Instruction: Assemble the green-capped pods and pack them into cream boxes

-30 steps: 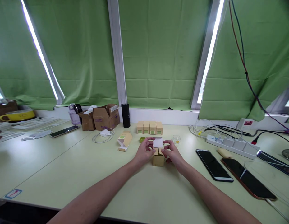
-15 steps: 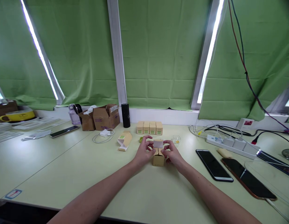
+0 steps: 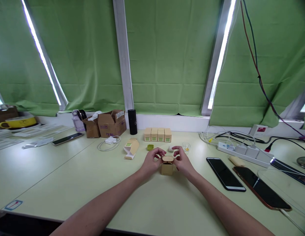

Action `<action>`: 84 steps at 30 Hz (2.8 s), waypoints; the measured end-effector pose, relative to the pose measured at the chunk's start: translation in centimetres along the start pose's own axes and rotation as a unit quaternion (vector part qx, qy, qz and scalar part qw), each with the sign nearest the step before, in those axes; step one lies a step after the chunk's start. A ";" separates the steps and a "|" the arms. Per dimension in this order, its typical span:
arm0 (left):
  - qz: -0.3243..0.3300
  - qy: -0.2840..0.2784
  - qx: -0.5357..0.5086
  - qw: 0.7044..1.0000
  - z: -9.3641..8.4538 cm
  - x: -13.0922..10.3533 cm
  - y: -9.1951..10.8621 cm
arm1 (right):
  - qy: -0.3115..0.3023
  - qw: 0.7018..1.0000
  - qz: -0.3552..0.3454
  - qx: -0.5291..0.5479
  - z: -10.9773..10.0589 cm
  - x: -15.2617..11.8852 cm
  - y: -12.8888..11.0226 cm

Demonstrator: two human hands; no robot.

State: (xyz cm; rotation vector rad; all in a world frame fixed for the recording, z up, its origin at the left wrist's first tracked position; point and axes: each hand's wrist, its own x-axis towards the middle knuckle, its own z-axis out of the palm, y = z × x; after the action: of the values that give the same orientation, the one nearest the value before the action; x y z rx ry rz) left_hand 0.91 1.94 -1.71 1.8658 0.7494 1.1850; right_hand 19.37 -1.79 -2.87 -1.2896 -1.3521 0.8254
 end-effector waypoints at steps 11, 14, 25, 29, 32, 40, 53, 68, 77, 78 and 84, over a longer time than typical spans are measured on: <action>0.013 0.000 0.021 1.000 -0.1 0.0 0.5 | 0.022 0.945 -0.245 -0.214 -1.7 -1.3 -1.7; 0.021 -0.003 0.037 0.999 -0.2 -0.1 0.8 | 0.018 0.919 -0.286 -0.270 -1.9 -1.6 -2.1; 0.218 -0.017 0.231 0.948 -2.2 -0.6 2.3 | -0.013 0.886 -0.312 -0.343 -1.8 -2.1 -2.8; 0.233 -0.041 0.266 0.934 -2.2 -0.6 2.2 | -0.013 0.880 -0.322 -0.349 -1.8 -2.2 -2.9; 0.238 -0.047 0.274 0.931 -2.1 -0.6 2.0 | -0.016 0.877 -0.326 -0.353 -1.7 -2.2 -2.9; 0.248 -0.055 0.288 0.924 -2.1 -0.7 1.9 | -0.023 0.877 -0.320 -0.358 -1.6 -2.2 -2.8; 0.234 -0.067 0.282 0.928 -2.0 -0.9 1.8 | -0.040 0.879 -0.323 -0.349 -1.7 -2.3 -3.1; 0.249 -0.084 0.277 0.924 -2.1 -0.8 1.5 | -0.048 0.877 -0.326 -0.349 -1.6 -2.2 -3.0; 0.148 0.016 0.272 0.951 -1.5 -0.6 0.8 | -0.111 0.875 -0.314 -0.351 -2.7 -2.1 -3.2; 0.124 0.022 0.284 0.951 -1.5 -0.5 0.5 | -0.113 0.876 -0.309 -0.353 -2.8 -2.1 -3.1; 0.082 0.035 0.317 0.944 -1.6 -0.1 -0.1 | -0.040 0.878 -0.273 -0.392 -2.9 -1.0 -1.9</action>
State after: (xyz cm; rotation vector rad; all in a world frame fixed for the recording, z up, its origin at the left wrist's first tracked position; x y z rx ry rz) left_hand -0.58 2.39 -1.41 2.4586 1.1306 1.2046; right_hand 21.56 -3.65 -0.69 -1.3402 -2.0994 -0.1056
